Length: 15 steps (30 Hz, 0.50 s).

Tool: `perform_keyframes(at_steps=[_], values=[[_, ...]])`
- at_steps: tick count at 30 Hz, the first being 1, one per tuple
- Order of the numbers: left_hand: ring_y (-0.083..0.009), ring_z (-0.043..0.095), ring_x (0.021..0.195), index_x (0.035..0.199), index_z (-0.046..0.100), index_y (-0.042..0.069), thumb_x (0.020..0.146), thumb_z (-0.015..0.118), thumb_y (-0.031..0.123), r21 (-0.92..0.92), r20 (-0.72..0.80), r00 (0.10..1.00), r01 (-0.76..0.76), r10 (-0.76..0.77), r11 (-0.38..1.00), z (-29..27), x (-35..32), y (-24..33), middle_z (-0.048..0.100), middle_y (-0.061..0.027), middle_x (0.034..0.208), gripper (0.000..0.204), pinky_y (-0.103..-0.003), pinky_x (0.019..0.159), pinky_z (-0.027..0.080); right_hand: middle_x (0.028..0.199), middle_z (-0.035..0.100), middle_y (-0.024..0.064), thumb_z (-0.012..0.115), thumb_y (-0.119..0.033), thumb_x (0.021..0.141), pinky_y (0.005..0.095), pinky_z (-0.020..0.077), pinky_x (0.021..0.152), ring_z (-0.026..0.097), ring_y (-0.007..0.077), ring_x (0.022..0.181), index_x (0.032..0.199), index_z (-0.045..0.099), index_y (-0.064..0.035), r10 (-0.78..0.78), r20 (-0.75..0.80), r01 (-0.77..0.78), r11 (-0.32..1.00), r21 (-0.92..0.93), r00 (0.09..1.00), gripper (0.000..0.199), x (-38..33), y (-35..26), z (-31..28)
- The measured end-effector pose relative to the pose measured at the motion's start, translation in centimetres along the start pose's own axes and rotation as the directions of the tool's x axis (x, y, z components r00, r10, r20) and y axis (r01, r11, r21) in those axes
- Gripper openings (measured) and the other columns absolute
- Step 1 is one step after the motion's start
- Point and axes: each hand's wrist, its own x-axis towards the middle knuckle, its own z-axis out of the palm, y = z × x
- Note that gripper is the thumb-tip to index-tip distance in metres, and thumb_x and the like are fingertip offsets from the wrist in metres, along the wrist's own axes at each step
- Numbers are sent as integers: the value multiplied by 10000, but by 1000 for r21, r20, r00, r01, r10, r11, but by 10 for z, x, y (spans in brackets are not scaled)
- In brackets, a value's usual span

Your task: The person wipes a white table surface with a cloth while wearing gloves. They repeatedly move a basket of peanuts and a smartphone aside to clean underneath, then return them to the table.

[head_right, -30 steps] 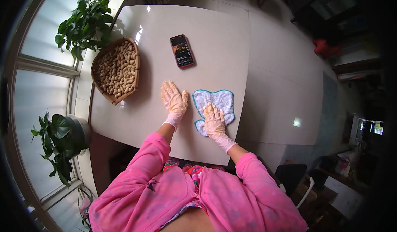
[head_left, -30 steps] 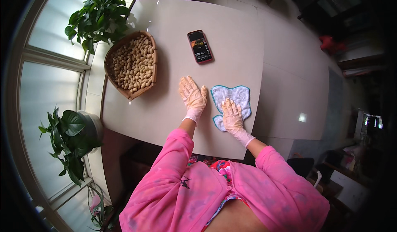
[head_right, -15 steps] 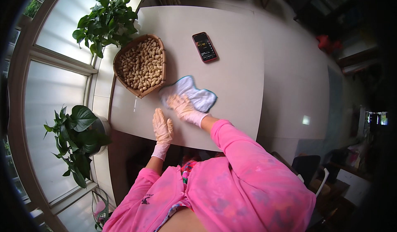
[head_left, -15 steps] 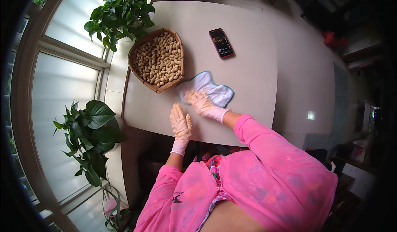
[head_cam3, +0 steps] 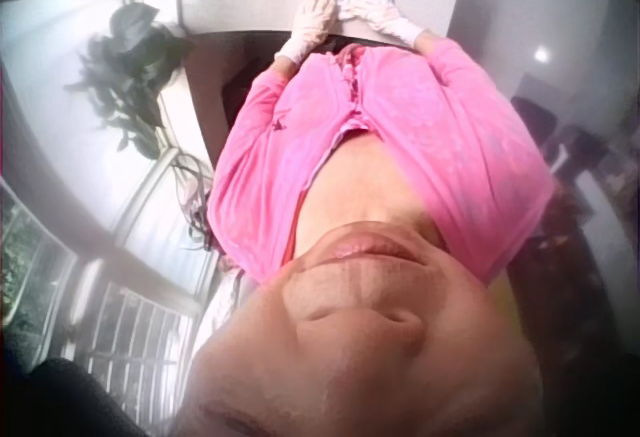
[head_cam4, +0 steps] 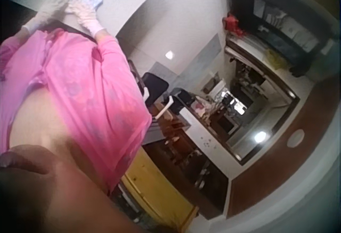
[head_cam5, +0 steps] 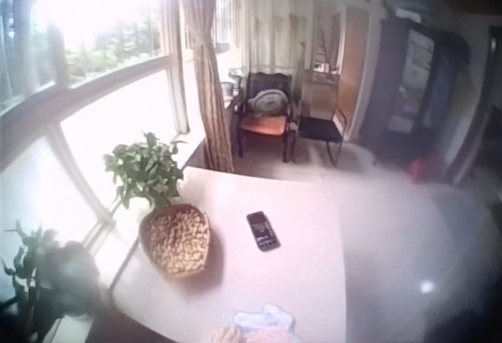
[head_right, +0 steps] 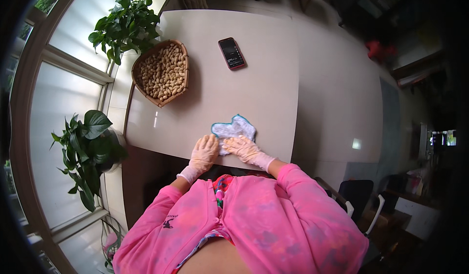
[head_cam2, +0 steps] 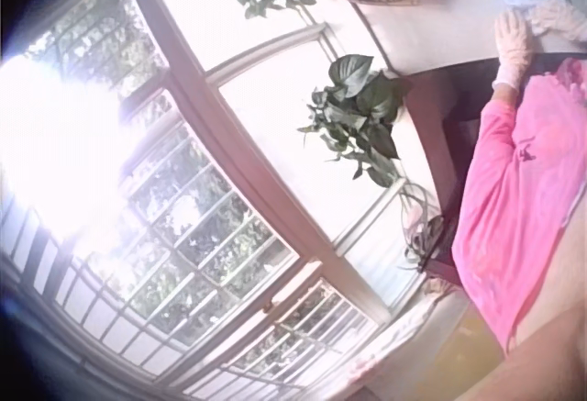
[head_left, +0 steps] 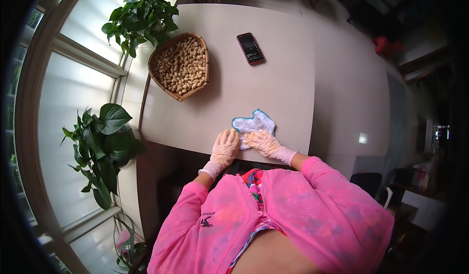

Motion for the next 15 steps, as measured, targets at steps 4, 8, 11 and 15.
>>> perform_keyframes(at_steps=[4, 8, 11, 15], values=[[-299, 476, 1222, 1245, 535, 62, 839, 534, 219, -46, -50, 985, -168, 166, 985, 9, 52, 52, 501, -134, 1324, 436, -446, 1020, 394, 1487, 416, 69, 469, -237, 926, 473, 277, 1123, 407, 251, 1355, 1409, 461, -199, 164, -7, -163, 976, -143, 986, 485, -48, 31, -39], [-351, 465, 1241, 1233, 559, 66, 850, 525, 213, -61, 108, 973, -196, 202, 979, 25, 91, 97, 497, -173, 1335, 412, -445, 1029, 387, 1543, 331, 61, 433, -273, 955, 470, 215, 1157, 359, 254, 1393, 1461, 390, -216, 384, 119, -373, 922, -99, 916, 512, -88, 40, -51], [-347, 475, 1225, 1168, 608, 62, 859, 519, 214, 16, 153, 980, -134, 130, 991, 34, 98, 117, 522, -174, 1303, 356, -444, 1034, 386, 1520, 352, 73, 476, -260, 934, 466, 241, 1142, 386, 262, 1366, 1435, 428, -205, 380, 43, -379, 925, -29, 924, 506, -108, 41, -42], [-288, 496, 1177, 947, 703, 126, 848, 559, 241, -84, 155, 981, -105, 118, 991, 32, 92, 117, 565, -102, 1202, 210, -408, 1019, 404, 1401, 491, 75, 517, -192, 901, 469, 337, 1077, 489, 274, 1258, 1382, 490, -185, 362, -99, -359, 932, 49, 927, 482, -112, 42, -44]])
